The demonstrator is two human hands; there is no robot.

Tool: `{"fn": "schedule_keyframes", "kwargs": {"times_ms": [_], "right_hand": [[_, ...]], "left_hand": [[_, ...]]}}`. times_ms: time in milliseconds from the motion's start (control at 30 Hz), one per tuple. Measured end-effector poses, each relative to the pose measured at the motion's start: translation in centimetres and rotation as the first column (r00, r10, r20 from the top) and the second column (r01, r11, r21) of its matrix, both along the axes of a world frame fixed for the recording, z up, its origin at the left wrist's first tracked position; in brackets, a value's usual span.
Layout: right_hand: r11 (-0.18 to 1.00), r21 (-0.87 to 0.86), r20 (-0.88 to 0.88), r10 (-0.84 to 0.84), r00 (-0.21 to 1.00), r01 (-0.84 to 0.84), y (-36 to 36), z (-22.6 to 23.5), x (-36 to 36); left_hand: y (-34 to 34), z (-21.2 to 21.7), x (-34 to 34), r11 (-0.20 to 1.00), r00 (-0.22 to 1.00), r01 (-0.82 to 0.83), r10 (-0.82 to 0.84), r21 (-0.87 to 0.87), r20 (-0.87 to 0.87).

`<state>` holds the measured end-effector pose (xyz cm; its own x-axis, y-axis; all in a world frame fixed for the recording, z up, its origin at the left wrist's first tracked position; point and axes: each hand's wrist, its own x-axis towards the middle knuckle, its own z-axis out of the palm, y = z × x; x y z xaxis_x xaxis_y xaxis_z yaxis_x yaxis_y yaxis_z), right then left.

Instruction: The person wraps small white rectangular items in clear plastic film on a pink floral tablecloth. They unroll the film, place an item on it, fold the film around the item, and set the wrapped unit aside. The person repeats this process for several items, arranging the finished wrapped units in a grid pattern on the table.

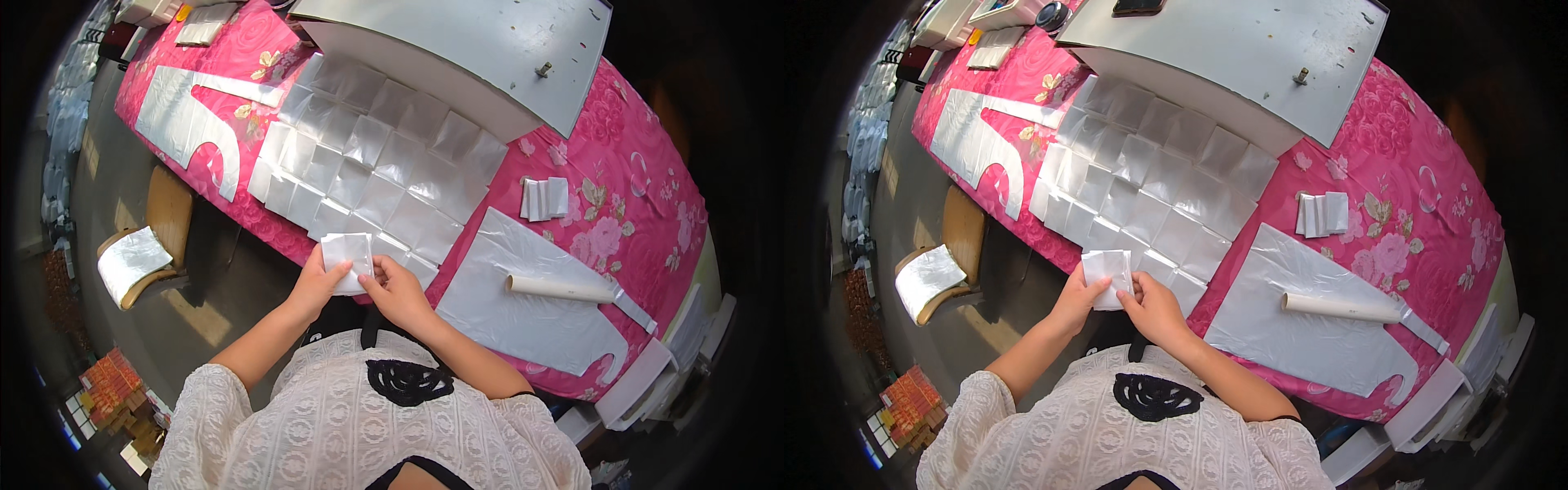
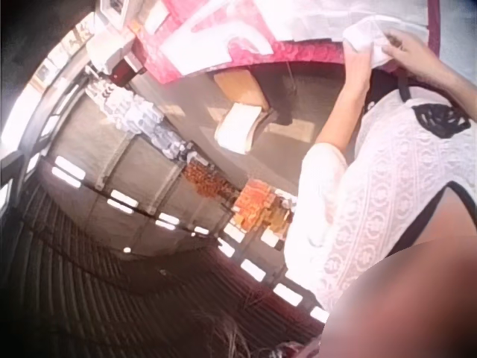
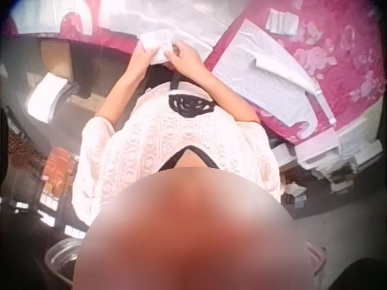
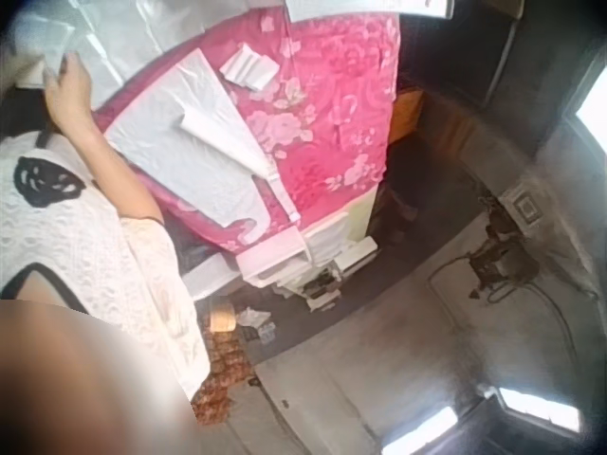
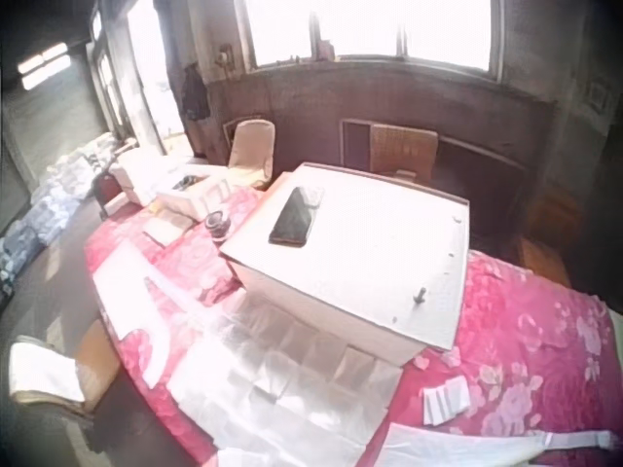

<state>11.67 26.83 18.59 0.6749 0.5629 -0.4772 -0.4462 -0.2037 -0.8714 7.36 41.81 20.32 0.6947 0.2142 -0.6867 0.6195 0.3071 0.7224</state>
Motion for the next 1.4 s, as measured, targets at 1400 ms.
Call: {"fn": "schedule_keyframes", "kwargs": {"times_ms": [1400], "right_hand": [[0.4, -0.423, 0.726, -0.387, 0.568, 0.813, -16.6, -11.7, 12.3]], "left_hand": [[6.5, -8.4, 10.5, 0.483, 0.796, 0.176, -0.582, 0.858, 0.164]]}}
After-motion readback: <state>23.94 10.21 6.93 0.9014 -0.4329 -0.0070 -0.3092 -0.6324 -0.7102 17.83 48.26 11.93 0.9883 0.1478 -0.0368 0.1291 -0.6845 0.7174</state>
